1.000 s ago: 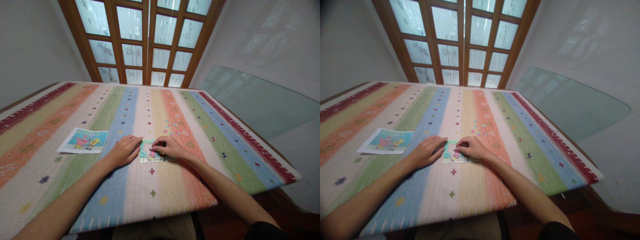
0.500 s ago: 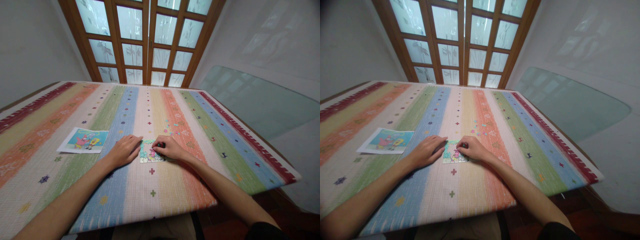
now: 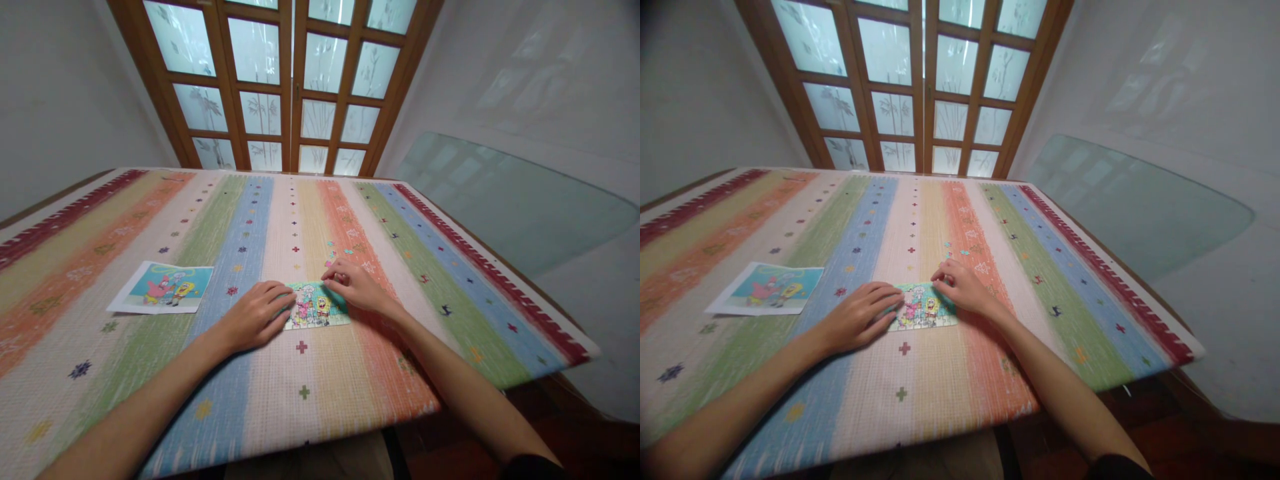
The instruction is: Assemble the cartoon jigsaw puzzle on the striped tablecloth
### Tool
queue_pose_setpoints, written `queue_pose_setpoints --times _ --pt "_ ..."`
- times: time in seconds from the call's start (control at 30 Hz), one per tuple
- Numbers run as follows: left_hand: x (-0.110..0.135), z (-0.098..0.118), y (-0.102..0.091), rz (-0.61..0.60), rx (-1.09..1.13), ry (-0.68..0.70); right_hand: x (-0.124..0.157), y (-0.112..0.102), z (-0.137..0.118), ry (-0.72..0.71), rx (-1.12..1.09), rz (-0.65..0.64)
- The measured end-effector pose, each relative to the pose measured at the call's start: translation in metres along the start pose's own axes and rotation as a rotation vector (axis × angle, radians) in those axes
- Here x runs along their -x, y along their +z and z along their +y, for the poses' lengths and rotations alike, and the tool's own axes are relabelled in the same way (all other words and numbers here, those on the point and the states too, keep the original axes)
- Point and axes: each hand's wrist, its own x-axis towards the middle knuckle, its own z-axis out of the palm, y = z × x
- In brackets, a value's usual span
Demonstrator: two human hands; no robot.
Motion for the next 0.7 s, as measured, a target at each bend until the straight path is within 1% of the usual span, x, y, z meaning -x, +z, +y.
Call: queue_pose_setpoints --times 0.13,0.27,0.6,0.7 --pt "-0.0005 0.0052 0.0041 -0.027 0.008 0.018 0.0071 -0.006 0.0054 0.046 0.013 -0.052" --pt "0.0012 0.0056 0.0063 -0.045 0.002 0.028 0.0101 -0.0086 0.0066 0.066 0.03 -0.088" --pt "0.0005 0.0079 0.0062 -0.067 0.085 -0.049 0.0108 -0.0088 0.0064 0.084 0.062 -0.129" --pt "0.0002 0.0078 0.006 -0.069 0.088 -0.05 0.0113 -0.0082 0.0053 0.08 0.071 -0.144"
